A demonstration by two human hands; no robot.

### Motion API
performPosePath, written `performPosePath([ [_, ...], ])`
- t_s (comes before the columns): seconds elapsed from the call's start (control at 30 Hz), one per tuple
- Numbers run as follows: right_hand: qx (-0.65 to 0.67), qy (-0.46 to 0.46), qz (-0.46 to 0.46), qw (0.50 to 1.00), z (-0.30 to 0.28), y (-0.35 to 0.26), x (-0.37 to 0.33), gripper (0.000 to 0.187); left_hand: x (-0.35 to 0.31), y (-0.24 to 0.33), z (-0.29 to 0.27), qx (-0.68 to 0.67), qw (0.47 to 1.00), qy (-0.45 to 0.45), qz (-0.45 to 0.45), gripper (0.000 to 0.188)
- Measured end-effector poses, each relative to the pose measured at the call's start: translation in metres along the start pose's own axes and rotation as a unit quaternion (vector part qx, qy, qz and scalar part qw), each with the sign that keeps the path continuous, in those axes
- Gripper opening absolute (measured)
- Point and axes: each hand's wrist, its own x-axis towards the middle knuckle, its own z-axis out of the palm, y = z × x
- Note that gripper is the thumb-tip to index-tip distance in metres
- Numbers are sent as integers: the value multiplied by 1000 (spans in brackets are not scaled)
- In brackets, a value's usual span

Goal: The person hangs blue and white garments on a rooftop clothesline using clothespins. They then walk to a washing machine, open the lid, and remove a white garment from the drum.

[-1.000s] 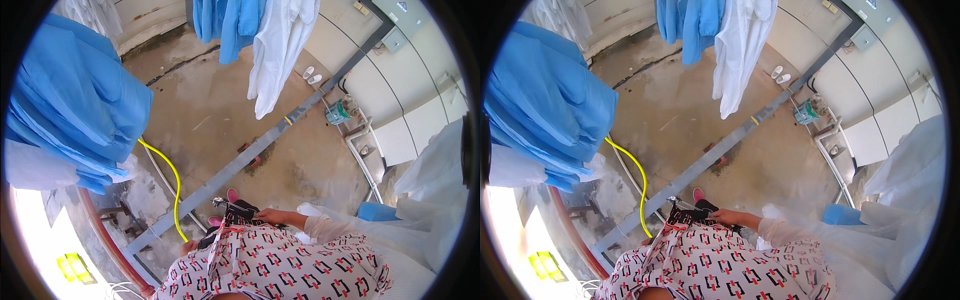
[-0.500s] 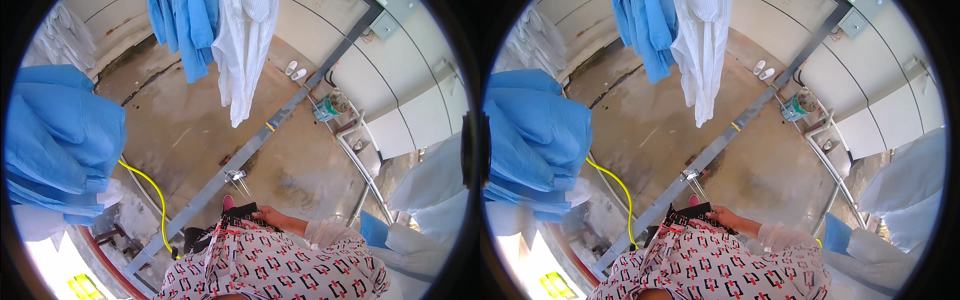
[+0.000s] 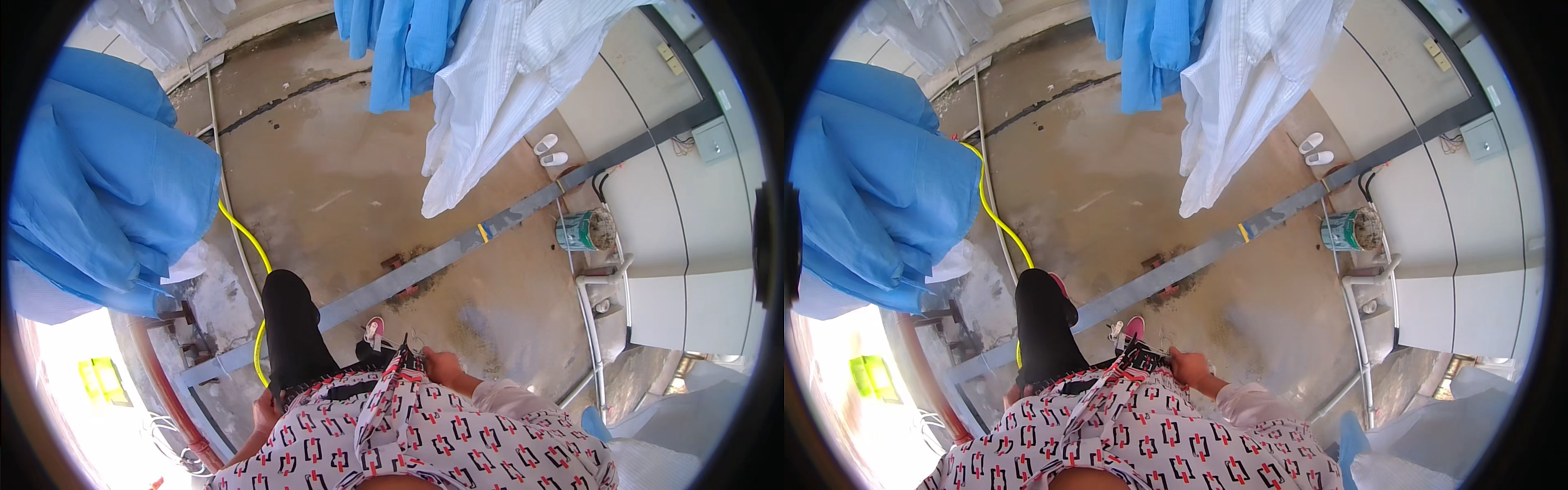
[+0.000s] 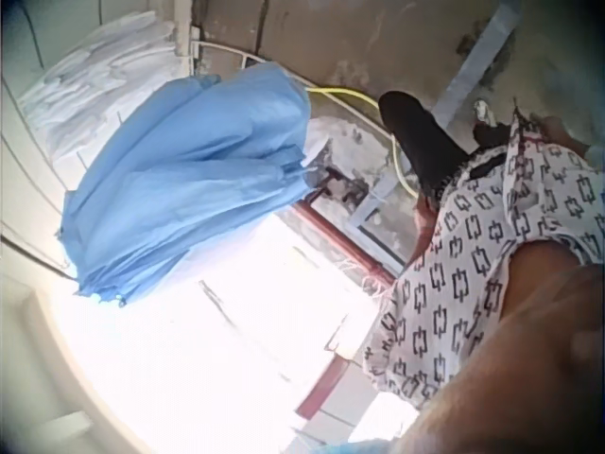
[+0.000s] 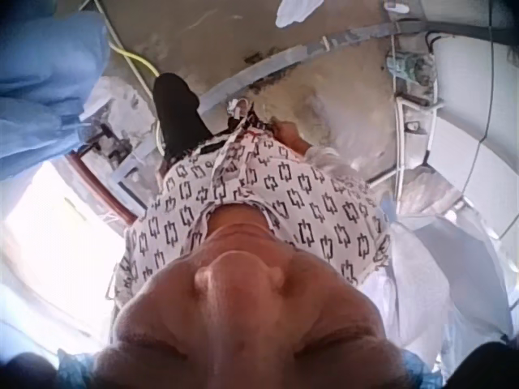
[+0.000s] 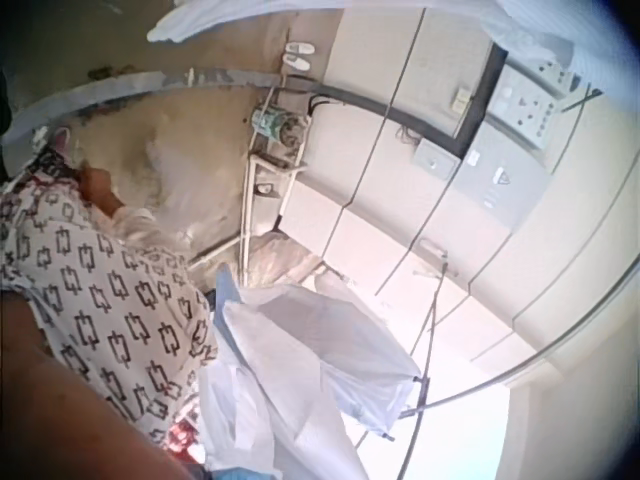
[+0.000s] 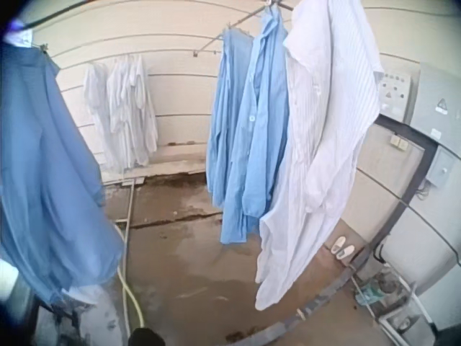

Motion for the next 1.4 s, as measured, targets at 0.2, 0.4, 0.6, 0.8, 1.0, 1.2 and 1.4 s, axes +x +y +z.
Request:
performPosePath([
  [0.2, 36, -7, 6, 999, -14, -24, 66, 23, 74, 31, -4, 114, 993, -8, -26, 25],
  [0.4, 39, 20, 101, 994, -37, -38, 142, 24, 224, 10, -7, 58, 982, -180, -20, 32],
  [0.6, -14, -117, 162, 980, -39, -41, 257, 34, 362, 53, -69, 18, 981, -182, -57, 28],
  [0.8, 648, 45, 225, 726, 39, 54, 397, 38, 428, 84, -116, -42, 987, -140, -71, 25],
  [1.0, 94, 194, -109, 970, -201, -196, 442, 46, 499, 139, -140, -102, 990, -95, -22, 23],
  [1.2, 163, 204, -186, 947, -223, -219, 582, 40, 607, 227, -134, -210, 966, -128, 73, 21],
  [1.4, 130, 101, -193, 967, -326, -334, 688, 25, 744, 255, -109, -398, 856, -327, 47, 19],
])
